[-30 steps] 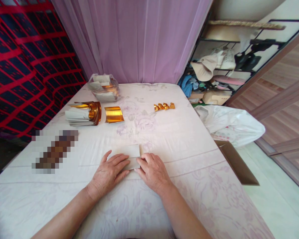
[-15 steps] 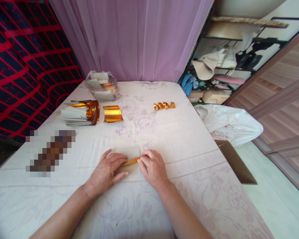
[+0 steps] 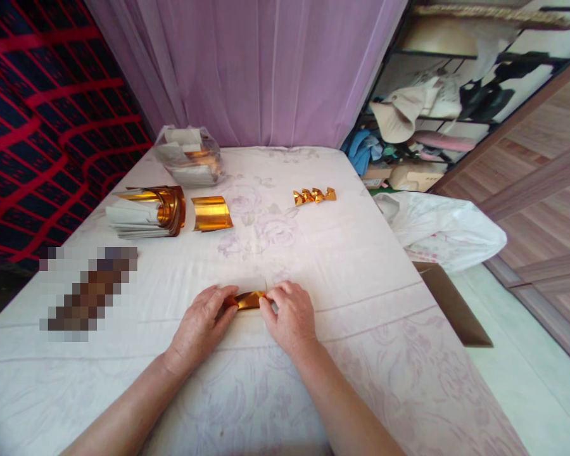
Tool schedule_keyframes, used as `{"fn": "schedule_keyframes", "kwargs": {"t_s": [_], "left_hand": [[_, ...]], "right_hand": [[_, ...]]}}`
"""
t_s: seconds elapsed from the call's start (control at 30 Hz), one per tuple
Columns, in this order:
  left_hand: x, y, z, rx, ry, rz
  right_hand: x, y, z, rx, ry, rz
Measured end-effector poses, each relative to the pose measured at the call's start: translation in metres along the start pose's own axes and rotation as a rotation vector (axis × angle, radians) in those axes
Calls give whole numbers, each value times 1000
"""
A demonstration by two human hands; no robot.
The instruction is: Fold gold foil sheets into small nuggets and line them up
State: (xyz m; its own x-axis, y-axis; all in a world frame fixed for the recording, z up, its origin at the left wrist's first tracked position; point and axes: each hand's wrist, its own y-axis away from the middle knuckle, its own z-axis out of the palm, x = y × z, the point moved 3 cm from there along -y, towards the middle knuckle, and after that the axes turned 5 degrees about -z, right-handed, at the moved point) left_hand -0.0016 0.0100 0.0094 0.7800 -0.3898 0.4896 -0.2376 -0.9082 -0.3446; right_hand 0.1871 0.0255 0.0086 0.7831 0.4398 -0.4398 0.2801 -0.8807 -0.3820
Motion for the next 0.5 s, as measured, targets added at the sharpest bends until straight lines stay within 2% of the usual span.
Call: {"fn": "schedule_keyframes", "kwargs": {"t_s": [0.13, 0.3, 0.5], "left_hand": [[0, 0, 0, 5, -13, 3], [9, 2, -3, -53, -202, 106], [21, 18, 1, -58, -334, 137]], "right_hand": [[-1, -1, 2, -4, 30, 15], [-2, -1, 4, 2, 54, 21], [-2, -1, 4, 5, 69, 26]]}}
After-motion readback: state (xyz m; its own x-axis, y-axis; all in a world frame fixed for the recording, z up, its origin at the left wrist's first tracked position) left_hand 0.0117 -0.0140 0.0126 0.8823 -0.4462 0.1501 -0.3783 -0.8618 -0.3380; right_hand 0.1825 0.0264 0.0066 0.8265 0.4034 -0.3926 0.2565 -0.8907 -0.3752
